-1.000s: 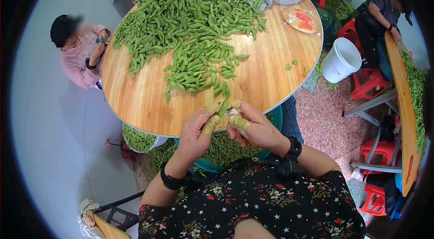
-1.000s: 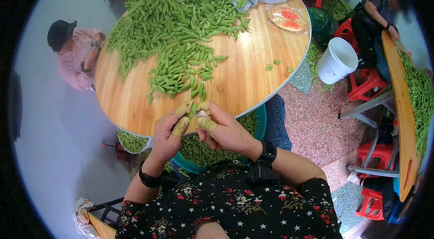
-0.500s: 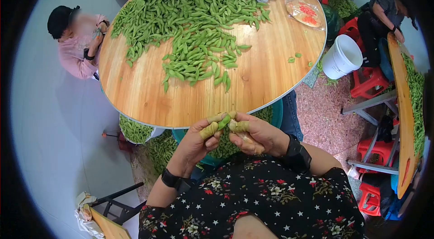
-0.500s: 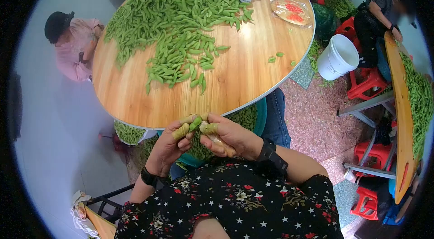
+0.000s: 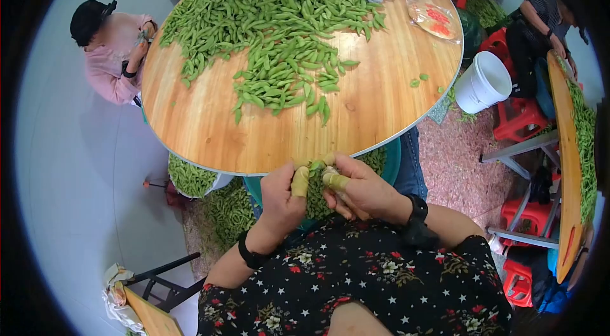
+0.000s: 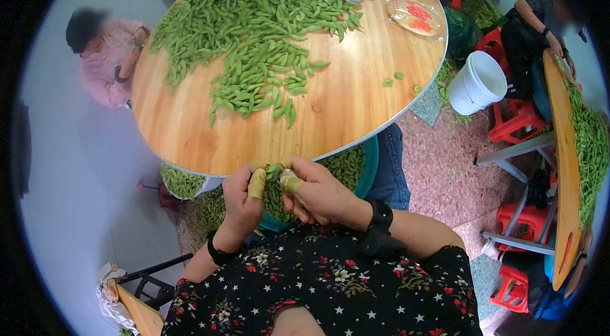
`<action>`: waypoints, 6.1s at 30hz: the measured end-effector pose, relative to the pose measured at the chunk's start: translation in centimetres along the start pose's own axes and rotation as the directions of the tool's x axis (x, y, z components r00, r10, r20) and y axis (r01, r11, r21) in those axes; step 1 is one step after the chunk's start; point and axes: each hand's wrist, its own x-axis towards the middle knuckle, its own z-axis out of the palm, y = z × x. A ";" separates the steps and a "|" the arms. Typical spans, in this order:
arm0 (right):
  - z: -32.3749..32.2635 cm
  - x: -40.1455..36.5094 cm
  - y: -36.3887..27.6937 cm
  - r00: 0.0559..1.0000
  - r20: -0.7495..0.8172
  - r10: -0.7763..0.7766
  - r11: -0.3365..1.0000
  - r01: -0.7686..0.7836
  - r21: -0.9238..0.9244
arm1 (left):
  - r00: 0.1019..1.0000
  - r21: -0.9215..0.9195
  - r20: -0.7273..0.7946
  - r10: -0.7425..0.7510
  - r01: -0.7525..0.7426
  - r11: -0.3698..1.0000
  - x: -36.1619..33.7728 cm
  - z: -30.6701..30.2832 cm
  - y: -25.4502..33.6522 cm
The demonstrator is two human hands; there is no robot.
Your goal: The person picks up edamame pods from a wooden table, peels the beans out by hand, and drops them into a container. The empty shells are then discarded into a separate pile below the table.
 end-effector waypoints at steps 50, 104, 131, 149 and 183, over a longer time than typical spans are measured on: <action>-1.7 2.4 2.5 0.776 0.395 -0.492 0.481 0.620 -0.619 | 0.945 0.236 0.268 -0.188 0.124 0.964 -3.7 -2.3 3.7; -2.4 -0.1 -0.9 0.779 0.210 -0.591 0.409 0.513 -0.755 | 0.952 0.331 0.298 0.073 -0.175 0.927 3.4 -2.8 4.2; -2.4 -0.1 -0.5 0.973 0.220 0.071 0.972 -0.117 0.206 | 0.877 0.370 0.216 0.429 -0.480 0.795 1.3 -1.7 1.9; -1.6 2.1 1.9 0.680 0.000 -0.733 0.455 0.490 -0.743 | 0.998 0.081 -0.007 0.059 -0.059 0.995 0.8 1.0 1.4; -4.3 -1.1 0.5 0.998 0.064 0.013 0.908 0.015 -0.418 | 0.874 0.552 0.396 0.279 -0.470 0.688 25.5 -1.4 -6.8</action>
